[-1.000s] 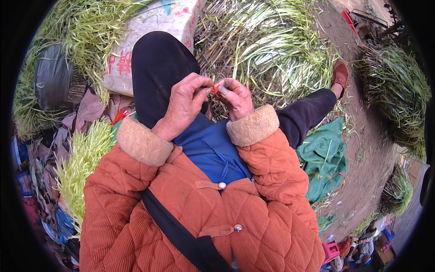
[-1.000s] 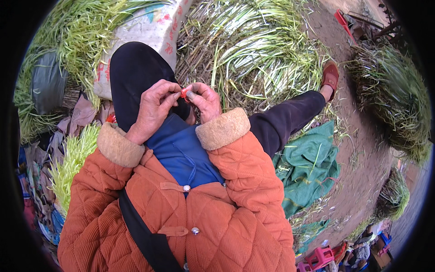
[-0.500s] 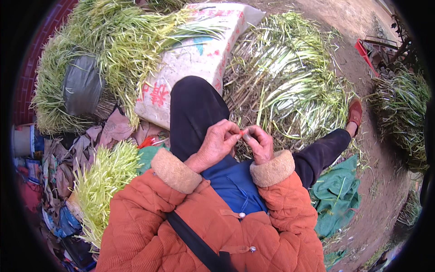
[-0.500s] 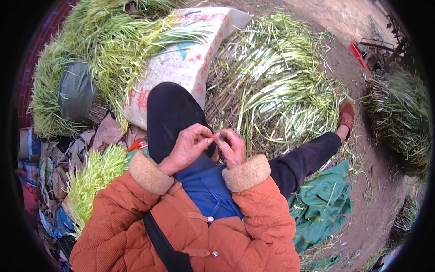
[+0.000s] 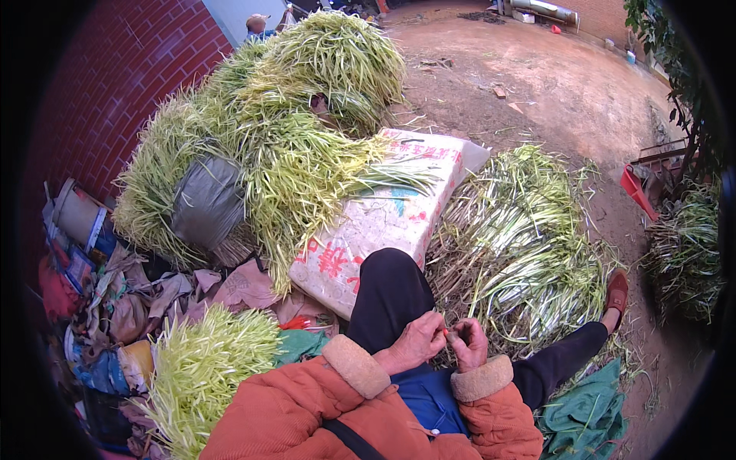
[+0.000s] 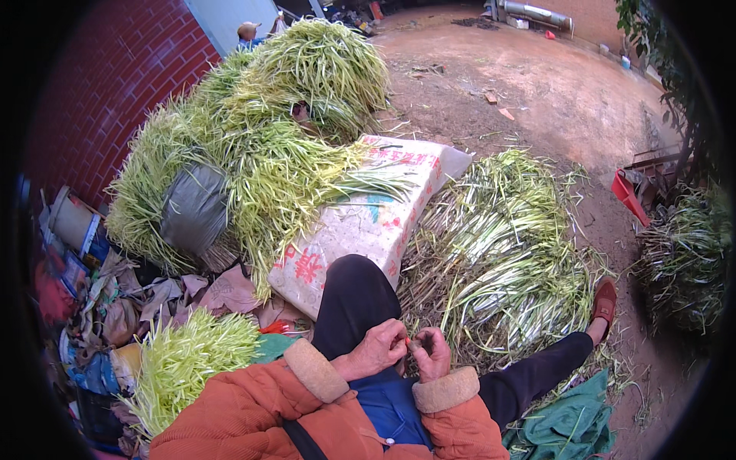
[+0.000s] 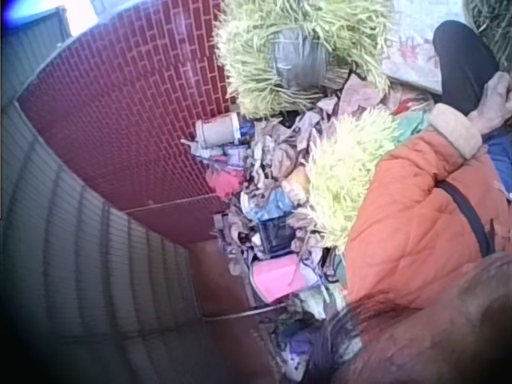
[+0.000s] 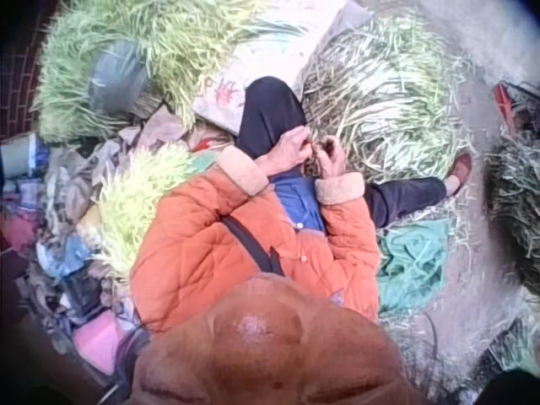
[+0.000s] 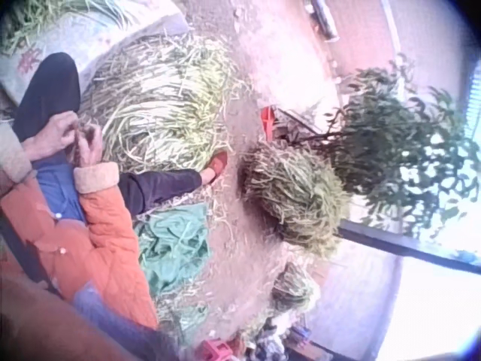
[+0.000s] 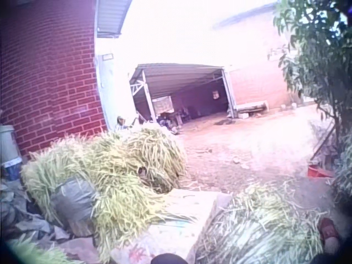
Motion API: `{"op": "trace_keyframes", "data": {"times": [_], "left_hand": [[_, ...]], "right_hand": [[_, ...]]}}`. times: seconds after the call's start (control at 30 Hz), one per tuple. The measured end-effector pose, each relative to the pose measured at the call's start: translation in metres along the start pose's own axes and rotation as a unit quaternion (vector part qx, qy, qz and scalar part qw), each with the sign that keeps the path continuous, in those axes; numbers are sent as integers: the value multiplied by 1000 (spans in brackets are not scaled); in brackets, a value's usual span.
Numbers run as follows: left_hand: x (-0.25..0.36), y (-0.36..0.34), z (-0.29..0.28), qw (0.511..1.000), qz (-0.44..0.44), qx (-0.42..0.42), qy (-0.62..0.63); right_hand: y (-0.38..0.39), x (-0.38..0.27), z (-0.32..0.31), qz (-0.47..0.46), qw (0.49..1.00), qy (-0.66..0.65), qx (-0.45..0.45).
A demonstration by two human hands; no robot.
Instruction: The person gathers long green vegetable stalks, aligns them into a neat bundle, and ties the bundle with a red plastic tie. The person then places the tied bundle aside and repeats the process with another set of stalks.
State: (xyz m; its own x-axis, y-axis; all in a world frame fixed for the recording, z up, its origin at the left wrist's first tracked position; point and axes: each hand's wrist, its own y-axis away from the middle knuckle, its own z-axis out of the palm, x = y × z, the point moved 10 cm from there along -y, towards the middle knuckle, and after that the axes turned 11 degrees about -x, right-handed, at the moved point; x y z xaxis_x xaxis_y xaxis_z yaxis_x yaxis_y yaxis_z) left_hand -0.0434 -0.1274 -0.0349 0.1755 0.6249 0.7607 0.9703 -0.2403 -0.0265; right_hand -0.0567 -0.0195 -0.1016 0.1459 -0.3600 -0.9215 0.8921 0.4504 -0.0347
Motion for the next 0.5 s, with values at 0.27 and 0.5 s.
{"op": "trace_keyframes", "data": {"times": [0.27, 0.5], "left_hand": [[-5, 3, -7, 999, -11, 34, 23], [-27, 2, 2, 975, -77, -46, 203]], "right_hand": [[1, 3, -2, -36, 994, -99, -7], [2, 9, -11, 9, 991, -133, 20]]}}
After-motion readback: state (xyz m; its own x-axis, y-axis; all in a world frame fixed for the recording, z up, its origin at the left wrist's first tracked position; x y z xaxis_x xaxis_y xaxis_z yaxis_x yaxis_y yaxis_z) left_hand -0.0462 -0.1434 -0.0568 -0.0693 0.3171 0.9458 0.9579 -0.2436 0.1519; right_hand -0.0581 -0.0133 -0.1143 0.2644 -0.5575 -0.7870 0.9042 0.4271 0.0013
